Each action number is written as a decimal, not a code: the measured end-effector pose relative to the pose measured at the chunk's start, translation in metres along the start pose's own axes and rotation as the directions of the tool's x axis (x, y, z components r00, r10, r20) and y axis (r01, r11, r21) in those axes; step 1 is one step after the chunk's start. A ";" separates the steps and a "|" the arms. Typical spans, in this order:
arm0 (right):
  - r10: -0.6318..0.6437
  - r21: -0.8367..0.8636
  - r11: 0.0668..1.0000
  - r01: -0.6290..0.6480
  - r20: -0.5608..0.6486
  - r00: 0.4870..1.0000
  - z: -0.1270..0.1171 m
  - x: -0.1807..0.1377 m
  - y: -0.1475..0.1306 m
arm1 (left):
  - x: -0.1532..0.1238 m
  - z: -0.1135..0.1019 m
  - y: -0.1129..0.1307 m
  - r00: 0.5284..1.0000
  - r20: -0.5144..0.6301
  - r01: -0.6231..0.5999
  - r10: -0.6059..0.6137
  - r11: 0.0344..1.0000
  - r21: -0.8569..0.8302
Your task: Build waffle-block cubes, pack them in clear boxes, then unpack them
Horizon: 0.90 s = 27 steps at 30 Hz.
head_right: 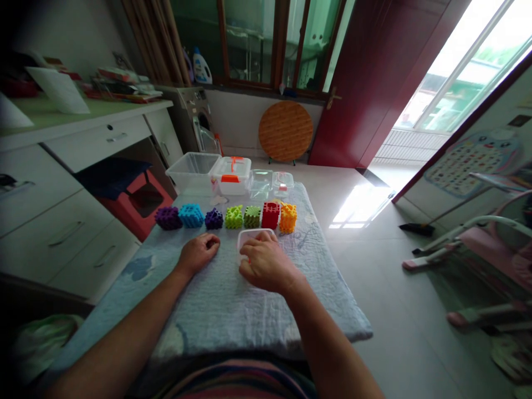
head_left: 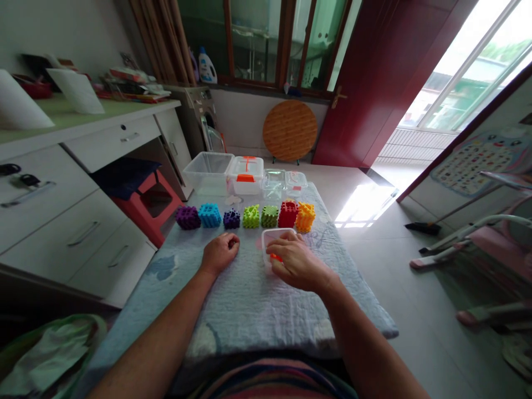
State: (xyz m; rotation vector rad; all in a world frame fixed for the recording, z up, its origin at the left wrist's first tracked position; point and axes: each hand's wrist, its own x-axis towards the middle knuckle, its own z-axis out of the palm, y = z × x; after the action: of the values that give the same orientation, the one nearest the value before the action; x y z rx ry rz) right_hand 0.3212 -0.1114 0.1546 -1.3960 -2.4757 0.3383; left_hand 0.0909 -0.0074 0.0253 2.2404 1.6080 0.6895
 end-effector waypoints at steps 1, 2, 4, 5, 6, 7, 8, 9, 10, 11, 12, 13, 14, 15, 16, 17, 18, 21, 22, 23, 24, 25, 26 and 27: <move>0.000 -0.014 1.000 0.001 0.014 1.000 0.004 0.003 -0.001 | 0.000 0.000 0.000 1.000 0.001 -0.001 0.001 1.000 0.000; 0.006 -0.029 1.000 -0.005 0.020 1.000 0.007 0.005 0.000 | 0.000 0.000 0.000 1.000 0.003 -0.003 0.003 1.000 -0.001; 0.036 -0.061 0.998 -0.035 0.016 0.999 0.014 0.004 0.002 | 0.000 0.000 0.000 1.000 0.005 -0.005 0.005 1.000 -0.001; 0.057 -0.075 0.996 -0.056 0.011 0.998 0.017 0.003 0.003 | 0.000 0.000 -0.001 1.000 0.006 -0.006 0.006 1.000 0.000; 0.072 -0.086 0.994 -0.071 0.009 0.997 0.019 0.001 0.005 | 0.000 0.000 -0.001 1.000 0.006 -0.006 0.006 1.000 0.001; 0.083 -0.092 0.992 -0.081 0.009 0.997 0.020 0.000 0.006 | 0.000 0.000 -0.001 1.000 0.007 -0.005 0.005 1.000 0.003; 0.088 -0.093 0.992 -0.087 0.009 0.996 0.020 -0.002 0.007 | 0.000 0.000 -0.001 1.000 0.008 -0.003 0.003 1.000 0.005; 0.088 -0.087 0.992 -0.086 0.008 0.996 0.019 -0.003 0.007 | 0.000 0.000 0.000 1.000 0.008 0.000 0.000 1.000 0.008; 0.082 -0.074 0.994 -0.082 0.004 0.997 0.018 -0.005 0.008 | 0.000 0.000 0.000 1.000 0.008 0.003 -0.003 1.000 0.011; 0.077 -0.054 0.996 -0.077 -0.006 0.997 0.016 -0.007 0.009 | 0.000 0.000 0.000 1.000 0.008 0.006 -0.006 1.000 0.013; 0.075 -0.030 0.997 -0.075 -0.026 0.997 0.014 -0.010 0.010 | 0.000 0.000 0.000 1.000 0.008 0.007 -0.007 1.000 0.015; 0.080 -0.004 0.997 -0.081 -0.059 0.995 0.012 -0.014 0.011 | 0.000 -0.001 0.000 1.000 0.010 0.005 -0.005 1.000 0.014; 0.098 0.018 0.995 -0.097 -0.099 0.990 0.010 -0.020 0.014 | 0.000 -0.001 0.000 1.000 0.012 0.002 -0.002 1.000 0.011; 0.130 0.038 0.991 -0.126 -0.141 0.982 0.009 -0.026 0.017 | 0.000 -0.001 0.000 1.000 0.013 -0.002 0.002 1.000 0.007; 0.172 0.057 0.985 -0.165 -0.172 0.970 0.008 -0.033 0.020 | 0.000 -0.001 0.000 1.000 0.014 -0.004 0.004 1.000 0.004; 0.221 0.077 0.975 -0.210 -0.187 0.957 0.008 -0.040 0.023 | 0.000 -0.001 0.000 1.000 0.014 -0.005 0.005 1.000 0.003; 0.268 0.096 0.962 -0.254 -0.184 0.946 0.008 -0.047 0.027 | 0.000 -0.001 0.000 1.000 0.014 -0.005 0.005 1.000 0.003; 0.350 0.142 0.932 -0.335 -0.099 0.932 0.012 -0.061 0.033 | 0.000 0.000 -0.001 1.000 0.011 -0.005 0.005 1.000 0.004; 0.354 0.152 0.928 -0.340 -0.073 0.932 0.013 -0.063 0.033 | 0.000 0.000 -0.001 1.000 0.009 -0.006 0.006 1.000 0.004; 0.350 0.161 0.928 -0.337 -0.060 0.935 0.015 -0.063 0.033 | 0.000 0.001 -0.001 1.000 0.008 -0.007 0.007 1.000 0.005; 0.345 0.167 0.928 -0.332 -0.054 0.937 0.017 -0.063 0.032 | 0.000 0.001 -0.001 1.000 0.008 -0.008 0.008 1.000 0.007; 0.343 0.172 0.928 -0.330 -0.054 0.938 0.020 -0.061 0.031 | 0.000 0.001 -0.001 1.000 0.007 -0.008 0.008 1.000 0.009; 0.345 0.175 0.928 -0.330 -0.061 0.937 0.022 -0.059 0.031 | 0.000 0.000 -0.001 1.000 0.006 -0.008 0.008 1.000 0.011; 0.348 0.176 0.927 -0.331 -0.073 0.935 0.024 -0.057 0.030 | 0.000 0.000 -0.001 1.000 0.004 -0.009 0.009 1.000 0.012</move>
State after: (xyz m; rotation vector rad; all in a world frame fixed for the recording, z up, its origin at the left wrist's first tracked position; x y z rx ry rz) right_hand 0.3650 -0.1468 0.1144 -1.7240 -2.0673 0.5124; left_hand 0.0903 -0.0071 0.0246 2.2574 1.6056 0.6782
